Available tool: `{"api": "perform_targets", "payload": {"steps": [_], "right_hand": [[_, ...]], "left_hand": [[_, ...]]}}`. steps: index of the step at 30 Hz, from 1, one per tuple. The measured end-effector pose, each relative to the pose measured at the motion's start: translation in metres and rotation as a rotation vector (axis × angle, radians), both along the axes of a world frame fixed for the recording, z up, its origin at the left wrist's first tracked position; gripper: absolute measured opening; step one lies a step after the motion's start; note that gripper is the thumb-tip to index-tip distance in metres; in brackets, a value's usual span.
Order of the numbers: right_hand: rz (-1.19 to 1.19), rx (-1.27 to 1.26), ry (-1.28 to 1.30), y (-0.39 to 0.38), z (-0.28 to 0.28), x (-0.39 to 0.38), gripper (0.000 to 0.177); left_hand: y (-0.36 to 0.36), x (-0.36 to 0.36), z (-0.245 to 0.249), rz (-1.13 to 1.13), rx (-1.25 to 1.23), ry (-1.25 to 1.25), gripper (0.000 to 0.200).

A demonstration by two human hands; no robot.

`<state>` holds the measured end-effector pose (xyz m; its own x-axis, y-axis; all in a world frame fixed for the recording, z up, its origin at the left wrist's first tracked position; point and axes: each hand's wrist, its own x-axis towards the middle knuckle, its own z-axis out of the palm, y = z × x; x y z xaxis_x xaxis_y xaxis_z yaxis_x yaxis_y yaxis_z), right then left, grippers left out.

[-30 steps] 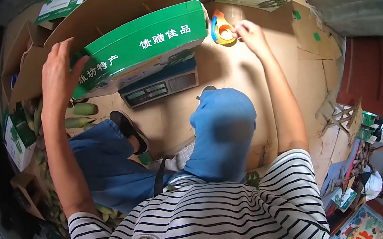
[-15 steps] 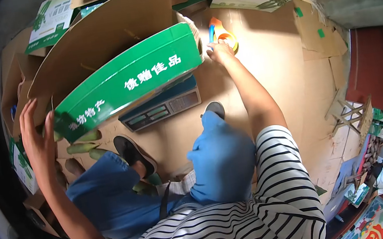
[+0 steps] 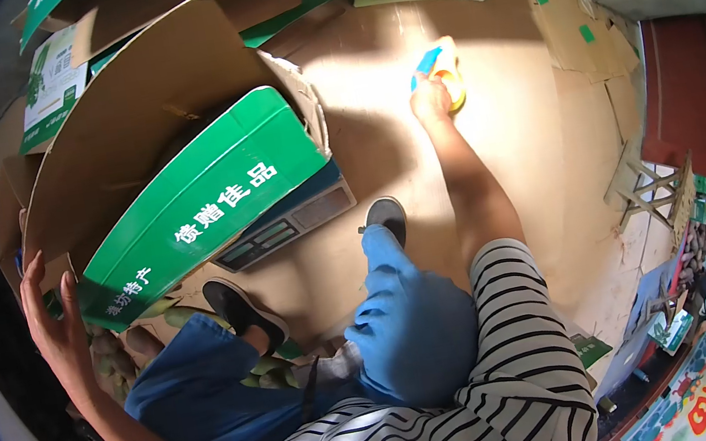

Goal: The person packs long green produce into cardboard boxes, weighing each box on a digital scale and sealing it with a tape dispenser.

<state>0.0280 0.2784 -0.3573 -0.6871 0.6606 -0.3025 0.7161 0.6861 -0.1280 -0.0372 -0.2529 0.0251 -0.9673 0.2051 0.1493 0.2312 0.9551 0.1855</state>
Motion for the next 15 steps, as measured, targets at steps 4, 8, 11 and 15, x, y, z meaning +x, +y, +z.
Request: {"api": "perform_targets", "payload": {"steps": [4, 8, 11, 15], "right_hand": [[-0.155, -0.002, 0.024, 0.054, -0.004, 0.032, 0.039], [-0.160, 0.058, 0.072, 0.091, -0.009, 0.054, 0.037], [-0.356, -0.203, 0.507, 0.125, -0.026, 0.047, 0.037], [-0.646, -0.728, 0.858, 0.204, -0.096, 0.022, 0.043]], "left_hand": [[0.004, 0.000, -0.006, 0.005, -0.040, -0.025, 0.039], [0.009, -0.002, -0.009, -0.022, -0.046, -0.025, 0.038], [0.012, -0.003, -0.012, -0.032, -0.046, -0.019, 0.037], [0.015, -0.002, -0.013, 0.019, -0.055, -0.020, 0.038]]}}
